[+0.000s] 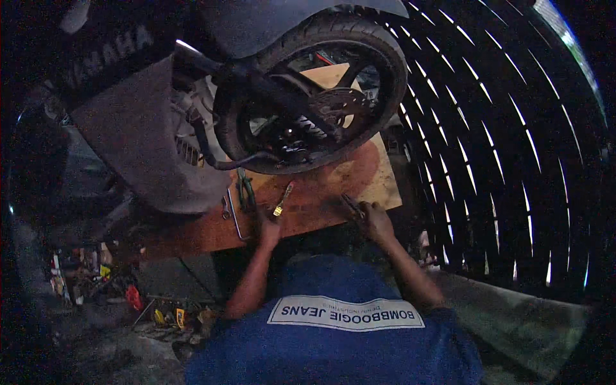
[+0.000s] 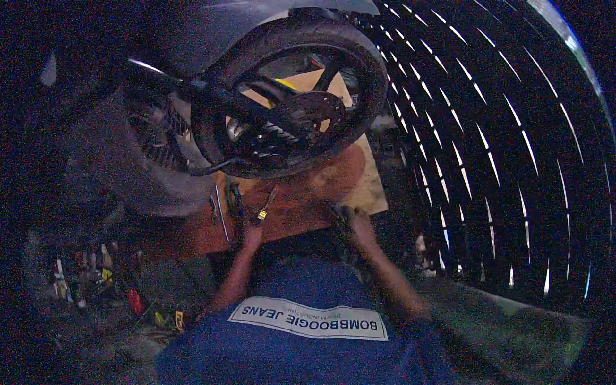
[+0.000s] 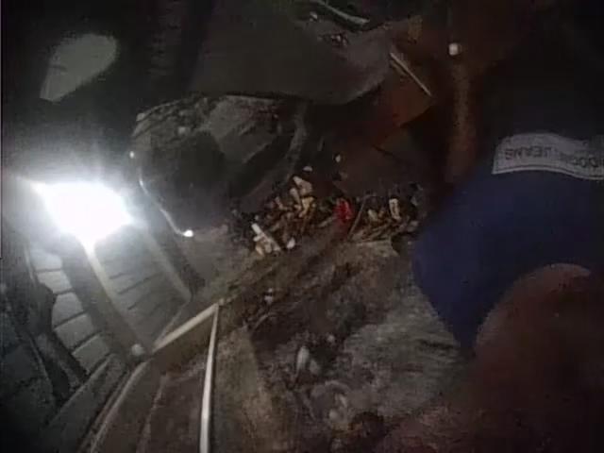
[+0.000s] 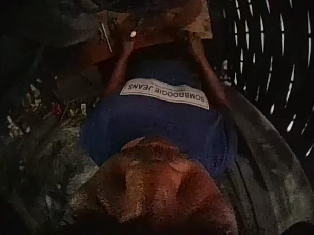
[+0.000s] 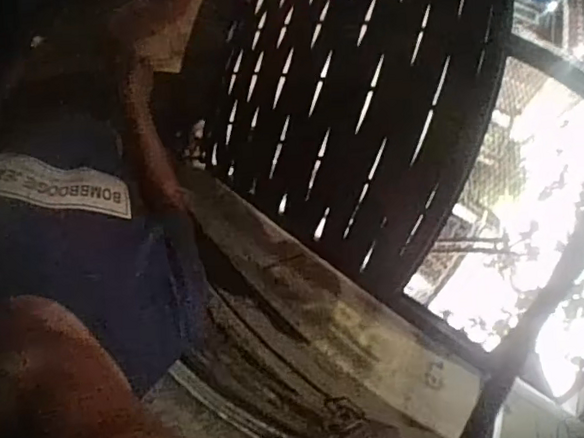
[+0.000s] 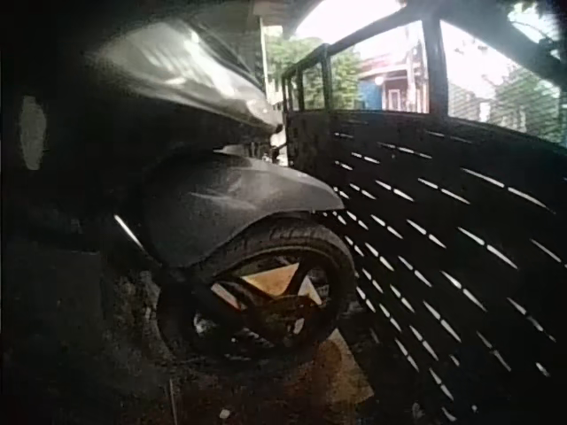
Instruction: The person works on the front wheel of a Yamaha motorcycle, using a hex key to loosen bolts on the brake caliper. They remove the caliper from the wheel and use pliers to manipulate the brake pads and internal components. The person then uses a screwdriver to adjust parts within the caliper assembly.
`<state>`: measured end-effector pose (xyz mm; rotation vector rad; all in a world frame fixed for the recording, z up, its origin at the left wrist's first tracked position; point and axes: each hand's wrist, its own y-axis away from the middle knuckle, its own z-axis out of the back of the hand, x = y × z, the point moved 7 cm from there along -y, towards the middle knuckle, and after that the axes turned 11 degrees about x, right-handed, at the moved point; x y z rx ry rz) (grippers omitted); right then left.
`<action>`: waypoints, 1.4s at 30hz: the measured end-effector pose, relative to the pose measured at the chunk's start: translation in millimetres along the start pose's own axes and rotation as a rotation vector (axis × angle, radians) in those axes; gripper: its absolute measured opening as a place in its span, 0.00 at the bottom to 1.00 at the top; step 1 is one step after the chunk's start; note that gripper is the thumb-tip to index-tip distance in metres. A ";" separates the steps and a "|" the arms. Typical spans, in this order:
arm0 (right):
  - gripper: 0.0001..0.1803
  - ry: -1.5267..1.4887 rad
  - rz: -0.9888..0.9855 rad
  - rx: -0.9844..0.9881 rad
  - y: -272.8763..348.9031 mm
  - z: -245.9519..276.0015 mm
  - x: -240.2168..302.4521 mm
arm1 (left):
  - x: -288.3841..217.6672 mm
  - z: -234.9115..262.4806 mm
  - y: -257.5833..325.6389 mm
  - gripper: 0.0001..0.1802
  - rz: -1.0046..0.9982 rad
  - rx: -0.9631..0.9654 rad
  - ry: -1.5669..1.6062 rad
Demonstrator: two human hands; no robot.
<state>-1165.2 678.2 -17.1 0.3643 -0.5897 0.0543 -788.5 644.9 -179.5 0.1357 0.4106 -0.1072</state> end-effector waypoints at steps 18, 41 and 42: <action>0.26 0.528 0.200 -0.179 -52.1 -3.7 -23.3 | -79.9 53.4 59.0 0.23 0.315 -0.261 0.582; 0.31 0.283 -0.061 -0.432 10.2 4.9 38.3 | 31.3 195.2 95.7 0.24 0.381 -0.459 0.022; 0.31 0.299 -0.084 -0.438 9.9 5.0 34.7 | 32.9 196.7 92.5 0.23 0.405 -0.401 0.003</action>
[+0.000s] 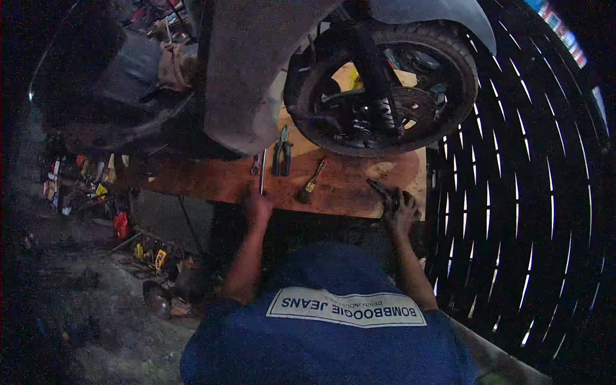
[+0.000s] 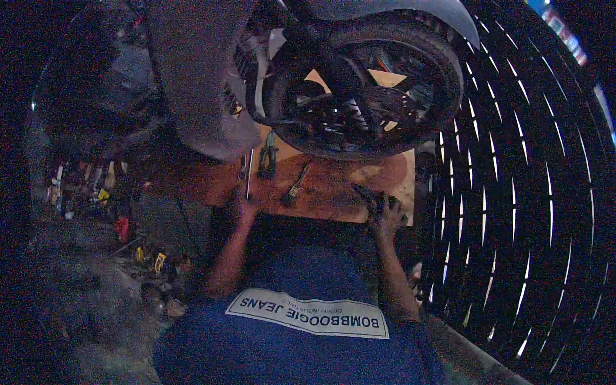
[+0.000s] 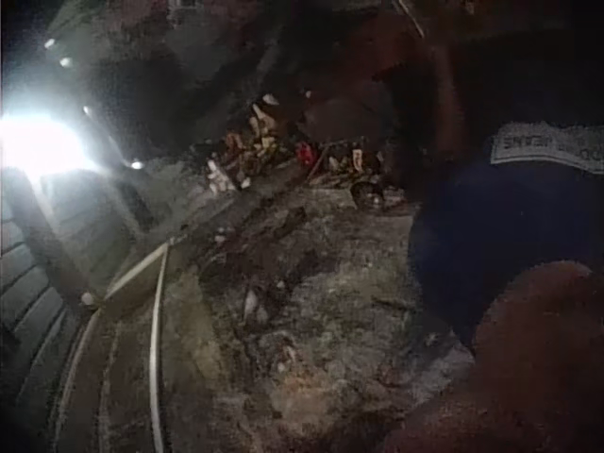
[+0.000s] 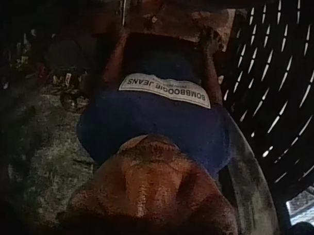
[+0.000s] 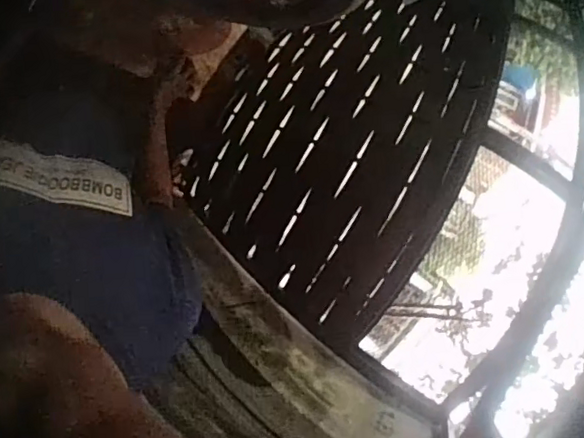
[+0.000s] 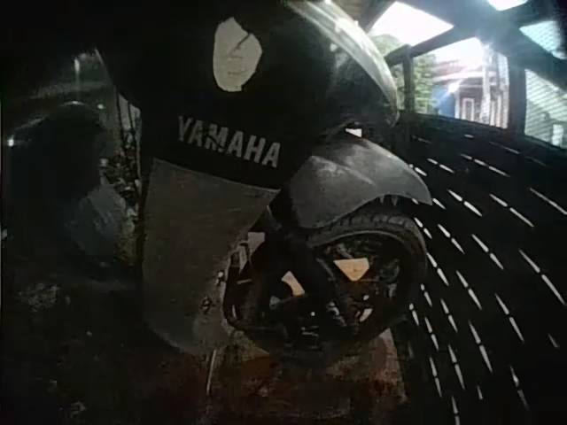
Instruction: The person works on the front wheel of a Yamaha motorcycle, using a hex key to loosen bolts on the brake caliper. They remove the caliper from the wheel and use pliers to manipulate the brake pads and internal components. The person then uses a screwdriver to adjust parts within the caliper assembly.
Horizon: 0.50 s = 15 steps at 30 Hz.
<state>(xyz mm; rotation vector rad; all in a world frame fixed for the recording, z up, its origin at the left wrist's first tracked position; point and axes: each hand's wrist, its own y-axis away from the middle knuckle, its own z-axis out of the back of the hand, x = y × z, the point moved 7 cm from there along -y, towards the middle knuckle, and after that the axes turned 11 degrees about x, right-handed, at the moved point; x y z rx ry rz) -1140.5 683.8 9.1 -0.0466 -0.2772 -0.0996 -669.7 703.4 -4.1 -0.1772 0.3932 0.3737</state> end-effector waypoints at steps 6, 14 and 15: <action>0.32 -0.063 0.000 0.011 3.3 11.1 6.8 | 22.7 -6.1 -12.1 0.17 0.147 0.161 -0.104; 0.32 0.040 -0.108 0.039 7.2 15.9 3.3 | -33.8 26.2 -11.4 0.16 0.047 0.309 -0.240; 0.31 0.029 -0.090 0.011 7.2 15.2 3.3 | -37.5 31.7 -10.2 0.16 0.047 0.329 -0.231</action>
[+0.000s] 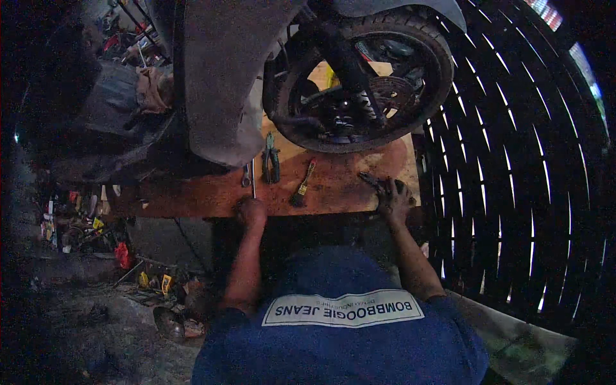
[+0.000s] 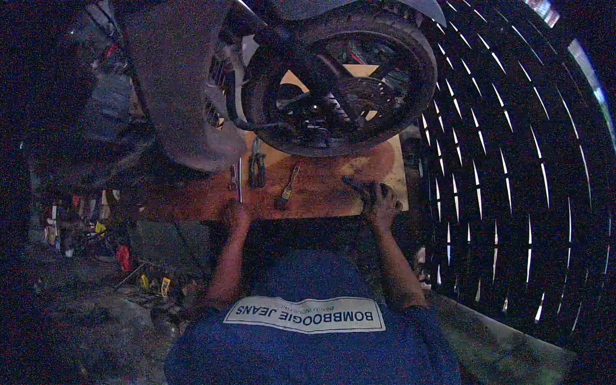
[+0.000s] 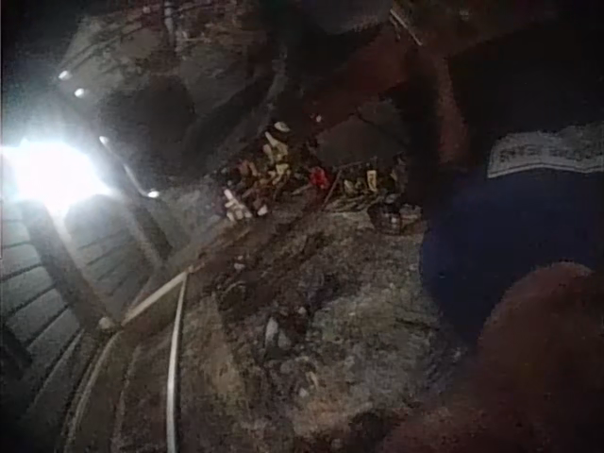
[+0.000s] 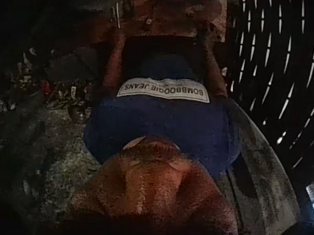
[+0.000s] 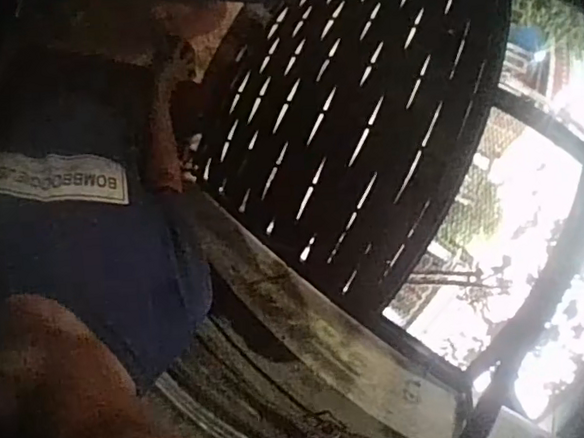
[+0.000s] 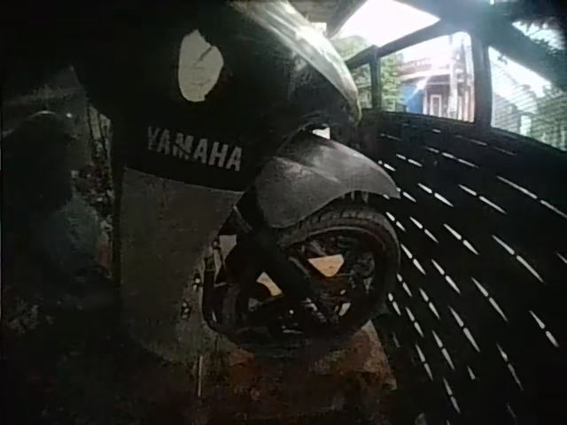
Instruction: The person works on the front wheel of a Yamaha motorcycle, using a hex key to loosen bolts on the brake caliper. They remove the caliper from the wheel and use pliers to manipulate the brake pads and internal components. The person then uses a screwdriver to adjust parts within the caliper assembly.
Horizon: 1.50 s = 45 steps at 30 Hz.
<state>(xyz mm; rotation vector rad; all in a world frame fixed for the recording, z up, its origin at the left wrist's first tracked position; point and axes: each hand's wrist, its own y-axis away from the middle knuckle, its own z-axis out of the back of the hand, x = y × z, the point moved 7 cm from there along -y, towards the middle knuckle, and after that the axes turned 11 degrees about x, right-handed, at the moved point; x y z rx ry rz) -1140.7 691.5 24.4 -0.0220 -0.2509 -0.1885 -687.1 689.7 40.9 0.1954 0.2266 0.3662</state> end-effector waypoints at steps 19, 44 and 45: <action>0.37 -0.097 -0.142 0.152 0.8 10.4 1.6 | -27.9 101.8 28.3 0.21 -0.522 -0.243 1.217; 0.22 -1.115 0.551 -0.059 37.6 121.5 220.3 | -194.2 213.9 116.5 0.10 -1.093 0.104 0.970; 0.20 -1.108 0.527 -0.066 39.7 124.5 216.1 | -202.7 200.8 106.1 0.11 -1.102 0.222 1.085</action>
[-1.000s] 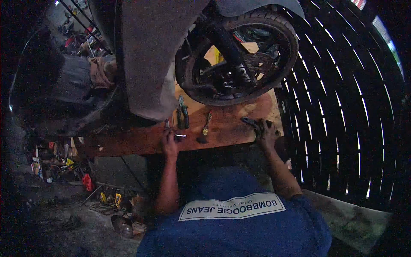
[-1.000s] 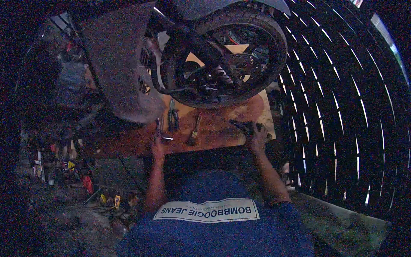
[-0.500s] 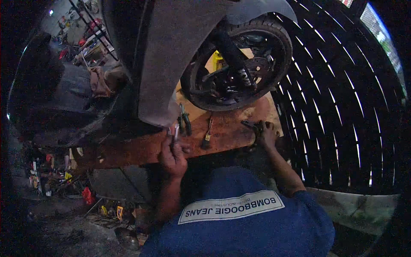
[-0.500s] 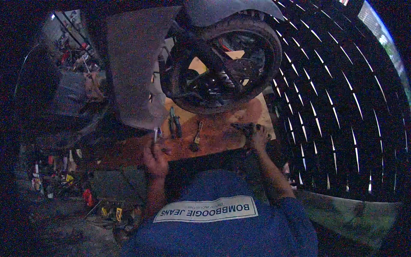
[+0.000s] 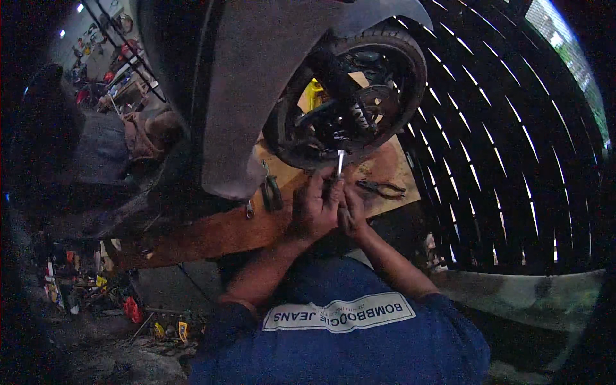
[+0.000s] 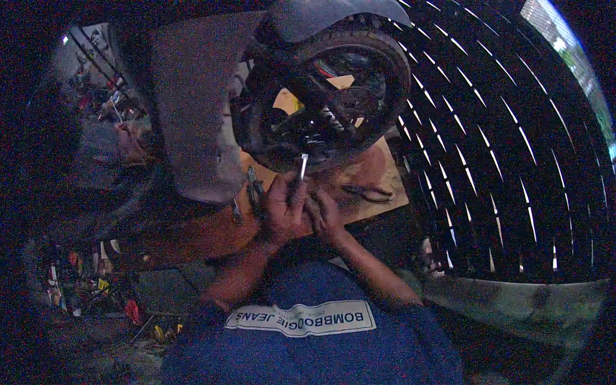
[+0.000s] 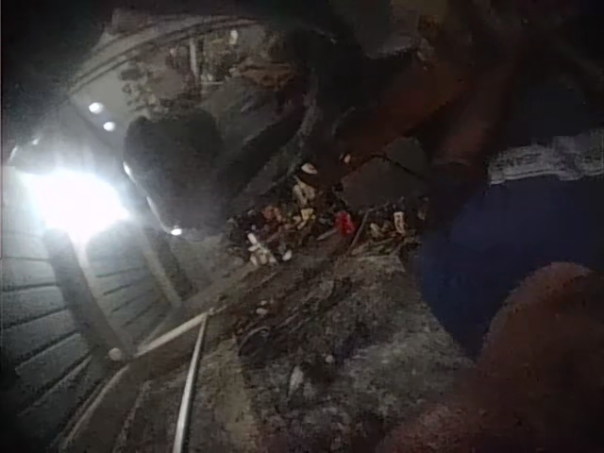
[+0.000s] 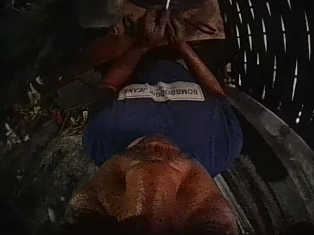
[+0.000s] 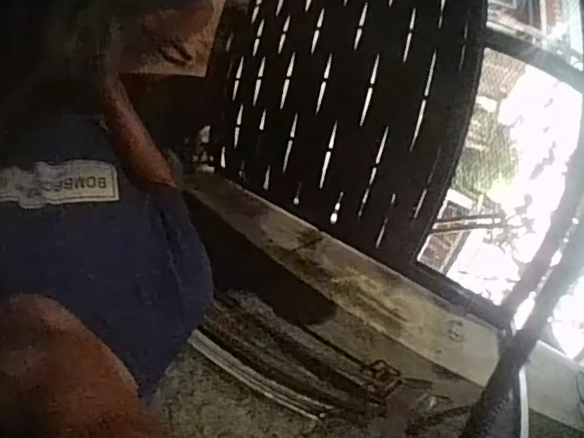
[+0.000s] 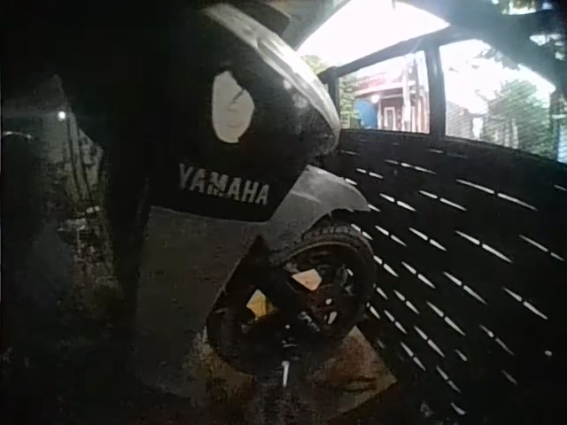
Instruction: The person works on the front wheel of a Yamaha motorcycle, using a hex key to loosen bolts on the brake caliper. They remove the caliper from the wheel and use pliers to manipulate the brake pads and internal components. The person then uses a screwdriver to adjust parts within the caliper assembly.
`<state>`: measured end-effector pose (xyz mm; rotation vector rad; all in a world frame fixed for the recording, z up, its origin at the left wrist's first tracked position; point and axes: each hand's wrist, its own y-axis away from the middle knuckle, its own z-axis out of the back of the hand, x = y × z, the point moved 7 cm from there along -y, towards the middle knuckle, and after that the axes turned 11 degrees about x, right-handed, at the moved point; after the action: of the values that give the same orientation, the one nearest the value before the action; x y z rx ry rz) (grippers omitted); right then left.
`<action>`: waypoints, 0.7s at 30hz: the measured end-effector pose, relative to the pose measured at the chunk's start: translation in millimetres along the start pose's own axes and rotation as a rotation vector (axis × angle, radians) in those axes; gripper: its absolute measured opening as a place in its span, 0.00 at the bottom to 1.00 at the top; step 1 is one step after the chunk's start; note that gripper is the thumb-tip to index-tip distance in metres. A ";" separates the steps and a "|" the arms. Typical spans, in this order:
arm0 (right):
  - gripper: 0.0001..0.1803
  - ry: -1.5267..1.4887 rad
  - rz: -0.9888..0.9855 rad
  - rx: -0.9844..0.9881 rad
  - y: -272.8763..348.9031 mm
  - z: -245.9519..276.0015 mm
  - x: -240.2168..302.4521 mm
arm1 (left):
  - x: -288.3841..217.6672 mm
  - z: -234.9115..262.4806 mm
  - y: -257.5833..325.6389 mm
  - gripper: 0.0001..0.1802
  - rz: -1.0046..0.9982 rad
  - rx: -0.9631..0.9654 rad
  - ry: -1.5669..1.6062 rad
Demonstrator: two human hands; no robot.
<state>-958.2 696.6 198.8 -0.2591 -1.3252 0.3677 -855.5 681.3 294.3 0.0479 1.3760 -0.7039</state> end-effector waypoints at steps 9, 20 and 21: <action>0.14 0.097 -0.008 0.087 -22.0 57.0 -16.5 | -45.5 -2.3 -49.6 0.19 -0.207 -0.182 -0.699; 0.12 0.155 -0.081 0.329 -55.3 61.7 -63.9 | 4.6 -0.8 -64.9 0.39 0.121 -0.268 -0.622; 0.12 0.172 -0.066 0.341 -55.4 61.8 -65.9 | 4.7 -0.1 -65.0 0.39 0.111 -0.258 -0.692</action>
<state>-1025.1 617.8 175.6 0.0390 -1.0788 0.4971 -886.8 627.5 313.7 -0.2980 0.7788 -0.3853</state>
